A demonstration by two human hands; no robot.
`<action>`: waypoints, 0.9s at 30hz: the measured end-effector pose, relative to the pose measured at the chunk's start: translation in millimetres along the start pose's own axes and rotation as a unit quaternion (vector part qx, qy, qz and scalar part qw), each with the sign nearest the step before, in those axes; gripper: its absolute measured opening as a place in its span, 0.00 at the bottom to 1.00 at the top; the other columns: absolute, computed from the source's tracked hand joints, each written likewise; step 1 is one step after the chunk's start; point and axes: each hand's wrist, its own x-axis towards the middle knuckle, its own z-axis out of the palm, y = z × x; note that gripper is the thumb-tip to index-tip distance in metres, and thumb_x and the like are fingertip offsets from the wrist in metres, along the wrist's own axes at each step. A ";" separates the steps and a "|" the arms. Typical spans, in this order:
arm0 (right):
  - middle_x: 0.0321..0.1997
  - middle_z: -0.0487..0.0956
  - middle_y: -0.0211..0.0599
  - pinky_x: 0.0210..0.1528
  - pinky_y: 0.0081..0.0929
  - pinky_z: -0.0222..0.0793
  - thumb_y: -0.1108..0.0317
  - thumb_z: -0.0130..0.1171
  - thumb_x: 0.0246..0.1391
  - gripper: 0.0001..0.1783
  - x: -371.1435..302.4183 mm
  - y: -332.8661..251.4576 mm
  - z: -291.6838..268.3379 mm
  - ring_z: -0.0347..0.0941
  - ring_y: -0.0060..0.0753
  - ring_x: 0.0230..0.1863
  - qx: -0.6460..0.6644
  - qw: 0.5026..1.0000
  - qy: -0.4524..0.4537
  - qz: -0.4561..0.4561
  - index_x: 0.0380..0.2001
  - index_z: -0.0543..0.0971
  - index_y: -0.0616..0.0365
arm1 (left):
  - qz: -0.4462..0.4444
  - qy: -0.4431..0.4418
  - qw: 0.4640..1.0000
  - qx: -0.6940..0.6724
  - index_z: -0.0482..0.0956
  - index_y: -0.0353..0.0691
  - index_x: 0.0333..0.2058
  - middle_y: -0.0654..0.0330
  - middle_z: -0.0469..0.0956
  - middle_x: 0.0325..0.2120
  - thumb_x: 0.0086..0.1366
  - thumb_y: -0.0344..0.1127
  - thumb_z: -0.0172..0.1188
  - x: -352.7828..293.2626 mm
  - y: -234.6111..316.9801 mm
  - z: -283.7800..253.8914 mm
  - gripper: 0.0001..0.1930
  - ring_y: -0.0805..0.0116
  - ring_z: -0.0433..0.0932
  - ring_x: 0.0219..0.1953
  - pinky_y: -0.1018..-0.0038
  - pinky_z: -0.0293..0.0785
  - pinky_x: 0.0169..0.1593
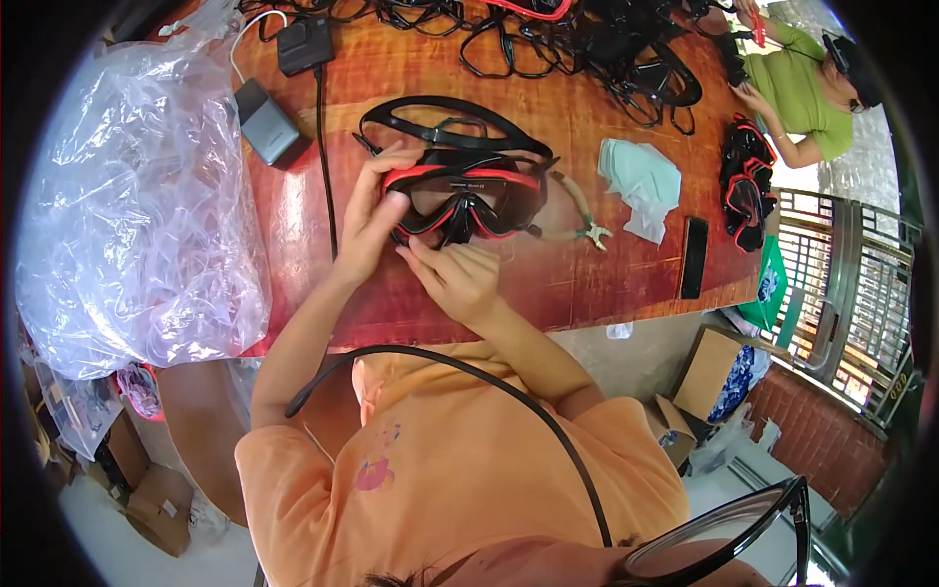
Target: Assembling diving goggles by attaching straps and trimming excess material with pliers.
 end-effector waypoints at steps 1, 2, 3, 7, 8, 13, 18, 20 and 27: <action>0.13 0.69 0.29 0.16 0.24 0.57 0.70 0.73 0.42 0.12 0.0 -0.5 1.9 0.62 0.27 0.11 0.013 1.000 -0.010 0.018 0.33 0.82 0.56 | 0.026 0.007 0.997 0.070 0.71 0.38 0.48 0.53 0.71 0.53 0.63 0.28 0.58 -0.6 2.5 7.0 0.14 0.54 0.59 0.65 0.60 0.53 0.66; 0.14 0.70 0.29 0.16 0.24 0.57 0.71 0.72 0.42 0.12 0.2 -1.8 1.6 0.62 0.28 0.11 0.026 0.999 -0.020 0.036 0.32 0.82 0.57 | 0.051 0.014 0.989 0.139 0.71 0.38 0.48 0.54 0.71 0.52 0.62 0.27 0.58 -1.8 3.0 11.2 0.15 0.54 0.60 0.65 0.60 0.53 0.66; 0.14 0.70 0.29 0.16 0.24 0.57 0.71 0.72 0.42 0.12 4.3 -4.5 -3.6 0.62 0.28 0.11 0.024 0.999 -0.022 0.036 0.32 0.82 0.57 | 0.061 0.016 0.988 0.140 0.71 0.38 0.48 0.53 0.72 0.51 0.60 0.25 0.60 -2.0 -4.5 8.7 0.17 0.52 0.62 0.64 0.59 0.54 0.66; 0.20 0.76 0.30 0.26 0.30 0.65 0.72 0.70 0.42 0.11 32.7 10.0 -51.7 0.72 0.31 0.21 -0.049 0.994 -0.080 0.054 0.33 0.83 0.55 | 0.094 0.004 0.978 0.184 0.71 0.39 0.48 0.54 0.73 0.51 0.58 0.24 0.62 1.6 -12.6 2.8 0.19 0.52 0.64 0.62 0.59 0.56 0.65; 0.27 0.78 0.30 0.34 0.32 0.67 0.68 0.72 0.40 0.14 52.1 14.5 -55.8 0.74 0.33 0.30 -0.046 0.998 -0.002 0.051 0.34 0.83 0.53 | 0.100 0.004 0.978 0.181 0.71 0.39 0.48 0.54 0.73 0.51 0.58 0.24 0.62 0.0 -8.9 4.3 0.19 0.52 0.64 0.62 0.59 0.56 0.65; 0.32 0.80 0.31 0.37 0.29 0.69 0.68 0.74 0.33 0.17 60.8 57.3 -53.8 0.75 0.34 0.34 -0.035 0.997 -0.050 -0.048 0.32 0.82 0.54 | 0.083 0.027 0.974 0.207 0.71 0.39 0.49 0.57 0.75 0.50 0.58 0.28 0.64 2.1 -12.6 3.7 0.20 0.55 0.66 0.61 0.62 0.57 0.63; 0.33 0.80 0.32 0.37 0.29 0.70 0.70 0.74 0.31 0.17 50.0 66.0 -52.0 0.77 0.35 0.37 -0.048 0.998 -0.026 -0.044 0.30 0.82 0.55 | 0.049 0.057 0.982 0.174 0.72 0.39 0.50 0.57 0.75 0.50 0.58 0.29 0.65 -0.5 -9.2 9.9 0.21 0.57 0.67 0.60 0.63 0.58 0.63; 0.34 0.80 0.33 0.37 0.29 0.70 0.70 0.74 0.31 0.16 54.7 67.8 -47.7 0.77 0.36 0.37 -0.040 0.999 0.017 -0.028 0.30 0.82 0.55 | 0.027 0.059 0.986 0.155 0.72 0.37 0.50 0.56 0.75 0.51 0.58 0.29 0.64 -1.1 -7.4 10.0 0.20 0.56 0.68 0.59 0.63 0.59 0.62; 0.32 0.80 0.30 0.36 0.29 0.70 0.67 0.74 0.32 0.15 65.8 79.8 -49.1 0.78 0.35 0.36 -0.035 0.995 -0.045 -0.081 0.28 0.82 0.54 | 0.069 0.029 0.976 0.205 0.73 0.36 0.48 0.54 0.75 0.50 0.57 0.27 0.63 3.8 -4.7 6.7 0.19 0.55 0.69 0.59 0.63 0.61 0.62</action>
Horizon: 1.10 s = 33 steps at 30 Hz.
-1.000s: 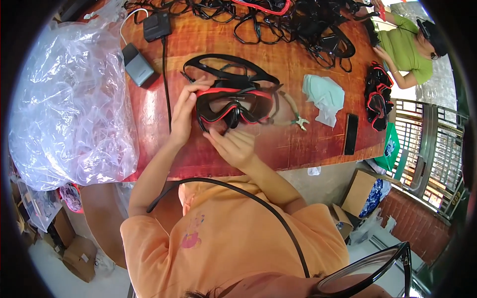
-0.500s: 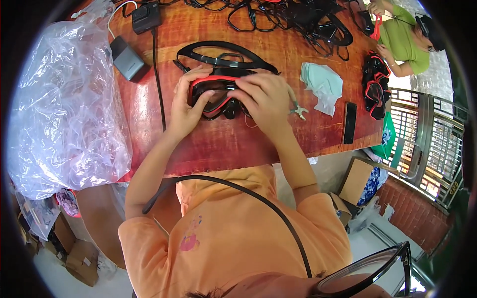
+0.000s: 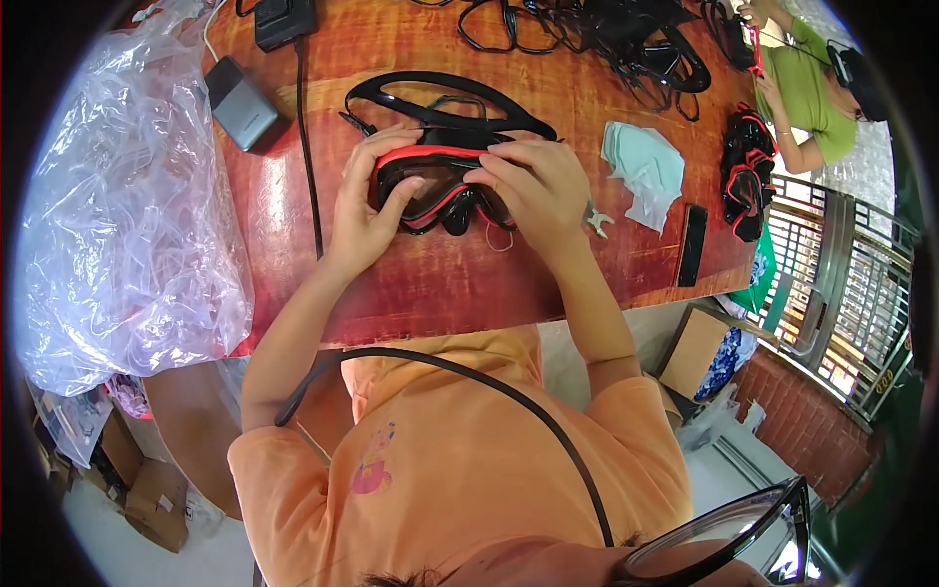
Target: Assembling diving goggles by attaching straps and trimming excess material with pliers.
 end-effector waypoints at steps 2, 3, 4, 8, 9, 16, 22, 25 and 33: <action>0.32 0.80 0.29 0.37 0.29 0.70 0.67 0.74 0.32 0.15 -5.1 -3.9 0.9 0.77 0.34 0.36 0.001 1.000 -0.011 0.021 0.28 0.82 0.54 | 0.009 0.001 1.000 -0.014 0.73 0.36 0.48 0.54 0.75 0.50 0.57 0.26 0.63 -0.3 -0.7 0.8 0.19 0.54 0.68 0.59 0.62 0.61 0.62; 0.32 0.80 0.29 0.37 0.29 0.70 0.68 0.74 0.33 0.15 -6.2 -5.9 1.3 0.77 0.34 0.35 0.002 0.999 -0.021 0.042 0.28 0.82 0.53 | 0.010 0.002 1.000 -0.014 0.73 0.36 0.48 0.54 0.75 0.50 0.57 0.26 0.63 -0.1 -0.7 0.4 0.19 0.54 0.68 0.59 0.62 0.61 0.62; 0.32 0.80 0.29 0.37 0.29 0.70 0.68 0.74 0.33 0.15 -5.3 -7.3 1.6 0.77 0.34 0.35 0.001 0.999 -0.021 0.041 0.28 0.82 0.53 | 0.011 -0.001 1.000 -0.005 0.72 0.37 0.48 0.54 0.75 0.50 0.57 0.25 0.62 -0.1 -0.5 -0.1 0.19 0.54 0.68 0.59 0.62 0.61 0.62; 0.34 0.81 0.34 0.41 0.32 0.70 0.68 0.73 0.35 0.15 6.4 -13.2 -4.2 0.77 0.38 0.38 0.079 0.984 -0.055 0.149 0.30 0.82 0.56 | 0.015 -0.005 1.000 -0.009 0.71 0.37 0.47 0.54 0.74 0.50 0.57 0.24 0.61 -0.8 2.1 0.8 0.18 0.53 0.67 0.60 0.61 0.60 0.62; 0.35 0.81 0.35 0.43 0.33 0.70 0.68 0.73 0.36 0.16 12.6 -14.2 -8.0 0.76 0.40 0.40 0.131 0.966 -0.083 0.205 0.32 0.82 0.57 | 0.015 -0.006 1.000 -0.010 0.71 0.37 0.47 0.54 0.74 0.50 0.57 0.24 0.61 -1.2 2.1 1.5 0.18 0.53 0.67 0.60 0.61 0.60 0.62; 0.36 0.79 0.37 0.46 0.33 0.68 0.69 0.67 0.44 0.13 30.0 -3.6 -24.4 0.74 0.42 0.43 0.120 0.933 -0.298 0.163 0.36 0.81 0.60 | 0.043 -0.025 0.998 -0.033 0.70 0.37 0.46 0.52 0.74 0.49 0.56 0.21 0.61 -6.1 -0.3 7.5 0.19 0.50 0.66 0.61 0.58 0.59 0.64; 0.32 0.77 0.38 0.41 0.35 0.67 0.70 0.64 0.46 0.11 33.7 -2.2 -16.1 0.71 0.43 0.38 0.118 0.938 -0.289 0.151 0.36 0.81 0.60 | 0.022 0.002 0.999 -0.046 0.70 0.36 0.45 0.52 0.74 0.47 0.55 0.21 0.61 -4.8 -3.2 10.5 0.19 0.52 0.67 0.59 0.60 0.59 0.63; 0.32 0.77 0.38 0.41 0.36 0.67 0.70 0.62 0.47 0.11 37.4 -4.5 -15.9 0.71 0.43 0.38 0.094 0.948 -0.270 0.143 0.36 0.81 0.60 | 0.020 0.013 0.999 -0.033 0.71 0.36 0.46 0.52 0.75 0.47 0.55 0.23 0.62 -4.1 -6.2 8.8 0.18 0.53 0.67 0.59 0.60 0.59 0.63; 0.32 0.75 0.40 0.42 0.35 0.67 0.68 0.62 0.49 0.11 29.8 -19.4 -23.1 0.71 0.45 0.39 0.087 0.960 -0.222 0.149 0.37 0.81 0.59 | 0.007 0.041 0.999 0.005 0.70 0.36 0.51 0.46 0.63 0.60 0.63 0.30 0.56 -16.7 -12.5 14.0 0.18 0.49 0.53 0.68 0.59 0.48 0.68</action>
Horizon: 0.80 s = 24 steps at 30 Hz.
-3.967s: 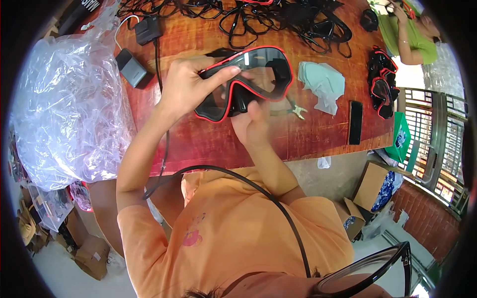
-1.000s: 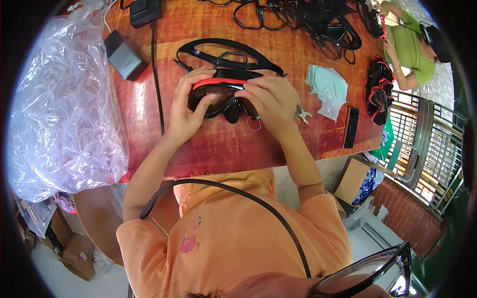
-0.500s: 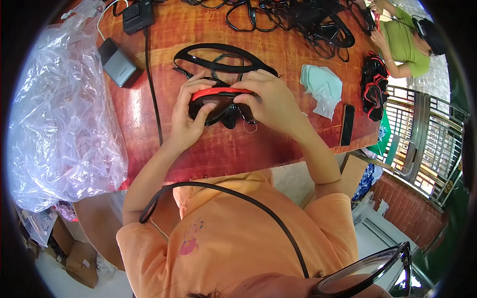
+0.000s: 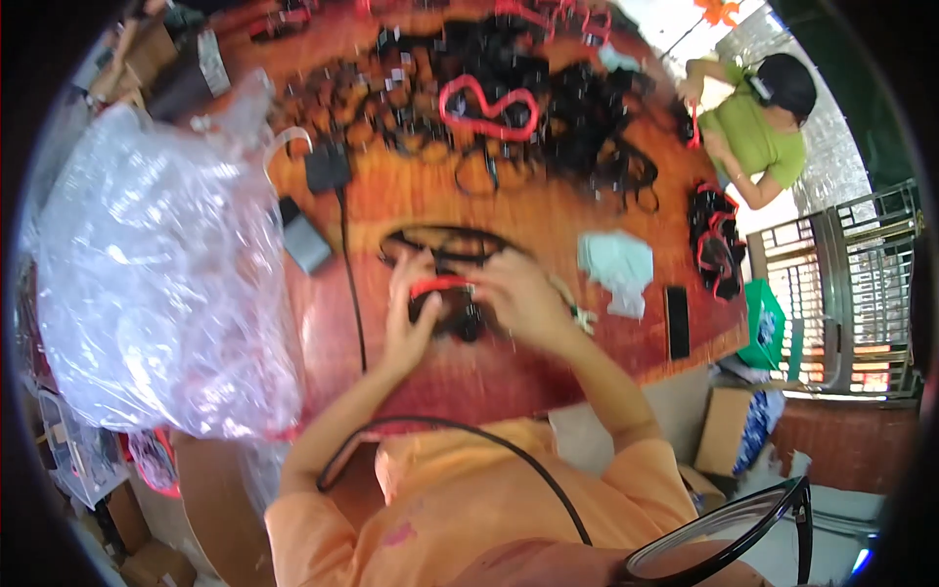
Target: Assembling diving goggles by attaching straps and trimming excess material with pliers.
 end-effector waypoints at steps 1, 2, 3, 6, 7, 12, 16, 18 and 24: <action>0.32 0.75 0.40 0.42 0.35 0.67 0.68 0.62 0.49 0.11 -1.6 -4.0 0.0 0.71 0.45 0.39 0.032 0.999 0.006 0.001 0.37 0.81 0.59 | 0.003 0.019 0.999 -0.028 0.70 0.35 0.50 0.46 0.66 0.57 0.63 0.30 0.56 -3.0 4.0 3.0 0.16 0.49 0.54 0.67 0.58 0.49 0.67; 0.32 0.75 0.40 0.43 0.35 0.67 0.69 0.62 0.49 0.11 -6.0 -6.4 -1.2 0.71 0.45 0.39 0.066 0.998 0.009 0.008 0.38 0.81 0.59 | 0.039 0.006 0.999 -0.007 0.70 0.35 0.48 0.48 0.70 0.53 0.63 0.29 0.56 -2.6 14.0 -0.6 0.15 0.48 0.57 0.66 0.57 0.52 0.66; 0.32 0.75 0.40 0.43 0.35 0.67 0.69 0.62 0.49 0.11 -11.8 -7.6 0.0 0.71 0.45 0.40 0.063 0.998 0.014 -0.004 0.37 0.81 0.60 | 0.060 0.010 0.998 0.012 0.71 0.35 0.47 0.48 0.71 0.51 0.64 0.30 0.54 -5.2 26.7 -1.3 0.13 0.47 0.59 0.64 0.56 0.53 0.65; 0.31 0.75 0.40 0.42 0.36 0.66 0.68 0.65 0.47 0.11 -16.5 -3.5 2.9 0.70 0.45 0.38 0.093 0.994 0.061 -0.005 0.35 0.81 0.60 | 0.113 0.020 0.993 0.031 0.71 0.35 0.45 0.49 0.71 0.49 0.66 0.30 0.50 3.4 35.1 -3.6 0.11 0.48 0.62 0.61 0.56 0.55 0.64; 0.31 0.75 0.40 0.42 0.36 0.66 0.68 0.64 0.47 0.12 -18.3 0.5 7.9 0.70 0.45 0.37 0.089 0.993 0.079 -0.017 0.36 0.81 0.60 | 0.136 0.031 0.990 0.026 0.71 0.35 0.44 0.49 0.71 0.49 0.67 0.31 0.48 1.8 36.1 -3.1 0.10 0.49 0.64 0.60 0.57 0.56 0.64; 0.37 0.78 0.38 0.47 0.34 0.66 0.61 0.68 0.45 0.18 -14.3 2.4 18.2 0.71 0.43 0.43 0.172 0.979 0.103 -0.027 0.38 0.81 0.58 | 0.149 0.076 0.983 0.070 0.72 0.33 0.41 0.51 0.76 0.42 0.70 0.33 0.43 18.5 33.8 -12.0 0.11 0.50 0.71 0.53 0.59 0.63 0.59; 0.59 0.70 0.41 0.60 0.43 0.60 0.54 0.77 0.33 0.45 -66.9 33.6 -12.4 0.64 0.48 0.60 -0.012 0.984 0.175 0.041 0.56 0.70 0.54 | 0.172 0.092 0.974 0.110 0.73 0.33 0.41 0.51 0.77 0.42 0.73 0.40 0.42 17.4 32.3 -17.8 0.16 0.51 0.73 0.52 0.57 0.62 0.60; 0.66 0.60 0.48 0.68 0.50 0.48 0.49 0.79 0.27 0.60 -93.2 46.6 -11.2 0.52 0.53 0.69 -0.020 0.982 0.140 0.122 0.64 0.61 0.54 | 0.172 0.094 0.974 0.112 0.73 0.33 0.41 0.51 0.77 0.42 0.73 0.40 0.42 16.1 26.8 -21.1 0.16 0.51 0.73 0.52 0.58 0.62 0.60; 0.58 0.66 0.49 0.66 0.53 0.50 0.56 0.67 0.46 0.43 -102.3 68.3 5.7 0.59 0.54 0.61 -0.208 0.968 0.037 0.132 0.63 0.61 0.54 | 0.171 0.081 0.981 0.046 0.65 0.34 0.49 0.47 0.76 0.45 0.73 0.37 0.42 4.6 28.4 -12.4 0.13 0.52 0.70 0.55 0.58 0.60 0.61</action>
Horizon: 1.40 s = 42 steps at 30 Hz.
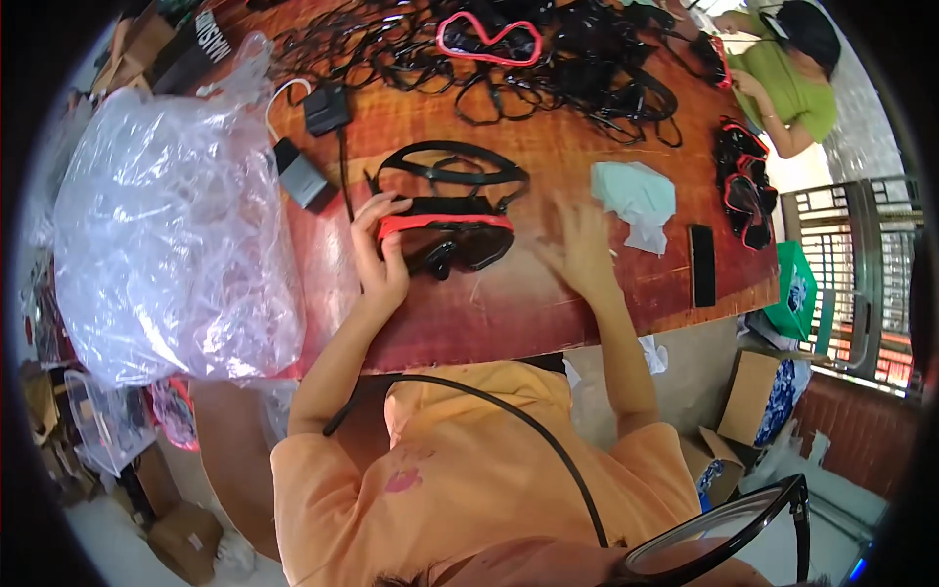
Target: Assembling diving goggles by attaching straps and trimming excess material with pliers.
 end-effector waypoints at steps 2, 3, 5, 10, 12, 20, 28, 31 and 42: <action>0.47 0.72 0.46 0.54 0.45 0.63 0.57 0.64 0.49 0.31 4.4 17.3 13.0 0.67 0.51 0.49 0.060 0.997 0.047 0.034 0.54 0.68 0.58 | 0.034 -0.018 0.999 -0.013 0.61 0.35 0.46 0.47 0.75 0.46 0.70 0.31 0.47 0.2 -4.4 -2.5 0.10 0.50 0.68 0.56 0.57 0.62 0.59; 0.39 0.73 0.41 0.42 0.37 0.67 0.55 0.58 0.54 0.22 7.9 16.3 9.8 0.71 0.43 0.40 0.096 0.987 0.125 0.040 0.45 0.70 0.60 | 0.029 -0.013 0.999 -0.008 0.61 0.35 0.46 0.47 0.75 0.46 0.70 0.31 0.47 0.0 -5.1 -2.5 0.10 0.50 0.68 0.56 0.57 0.62 0.59; 0.41 0.73 0.41 0.42 0.36 0.68 0.50 0.55 0.55 0.26 14.6 -14.4 -11.2 0.71 0.41 0.41 0.374 0.905 0.186 0.077 0.46 0.70 0.61 | 0.065 -0.015 0.998 -0.014 0.61 0.37 0.42 0.46 0.76 0.45 0.69 0.30 0.49 0.0 -2.9 -3.3 0.07 0.47 0.68 0.55 0.55 0.62 0.58; 0.51 0.70 0.47 0.54 0.34 0.67 0.31 0.47 0.49 0.49 48.5 -141.1 -56.4 0.69 0.37 0.49 0.752 0.585 0.305 0.010 0.59 0.62 0.64 | 0.087 -0.023 0.996 0.003 0.62 0.39 0.43 0.46 0.77 0.44 0.67 0.28 0.51 4.5 -2.6 -1.9 0.09 0.45 0.71 0.52 0.54 0.64 0.57; 0.53 0.68 0.48 0.51 0.38 0.69 0.20 0.41 0.44 0.59 62.1 -165.4 -46.5 0.69 0.43 0.50 0.710 0.628 0.315 0.041 0.63 0.58 0.64 | 0.089 -0.021 0.996 0.007 0.62 0.39 0.42 0.46 0.77 0.44 0.66 0.27 0.52 2.0 -5.2 -2.9 0.09 0.45 0.71 0.52 0.53 0.65 0.56; 0.56 0.64 0.47 0.56 0.41 0.64 0.14 0.44 0.36 0.68 80.4 -187.2 -12.2 0.63 0.41 0.56 0.687 0.643 0.339 -0.001 0.65 0.52 0.63 | 0.098 -0.016 0.995 0.013 0.63 0.39 0.43 0.47 0.78 0.43 0.65 0.28 0.55 2.1 -4.4 -1.4 0.11 0.44 0.72 0.51 0.54 0.67 0.54; 0.50 0.64 0.44 0.34 0.29 0.65 0.16 0.45 0.36 0.63 84.5 -183.5 -25.1 0.64 0.32 0.34 0.752 0.623 0.216 0.011 0.61 0.59 0.62 | 0.129 -0.008 0.992 0.014 0.63 0.40 0.43 0.47 0.78 0.43 0.66 0.33 0.57 -1.4 -8.7 -0.7 0.13 0.42 0.72 0.51 0.53 0.67 0.53; 0.50 0.65 0.45 0.32 0.28 0.66 0.16 0.47 0.36 0.63 89.6 -184.0 -9.9 0.66 0.34 0.34 0.754 0.611 0.242 -0.008 0.62 0.57 0.61 | 0.094 -0.002 0.996 0.000 0.63 0.40 0.43 0.45 0.77 0.43 0.66 0.29 0.54 -3.0 -16.5 2.0 0.10 0.43 0.71 0.52 0.53 0.65 0.55; 0.38 0.68 0.35 0.32 0.23 0.64 0.62 0.70 0.45 0.23 46.4 -65.2 -30.9 0.65 0.27 0.31 0.287 0.939 0.184 -0.036 0.45 0.78 0.56 | -0.104 -0.005 0.995 0.005 0.63 0.35 0.49 0.47 0.75 0.47 0.71 0.30 0.42 -4.5 -18.2 -3.5 0.10 0.56 0.66 0.59 0.59 0.55 0.64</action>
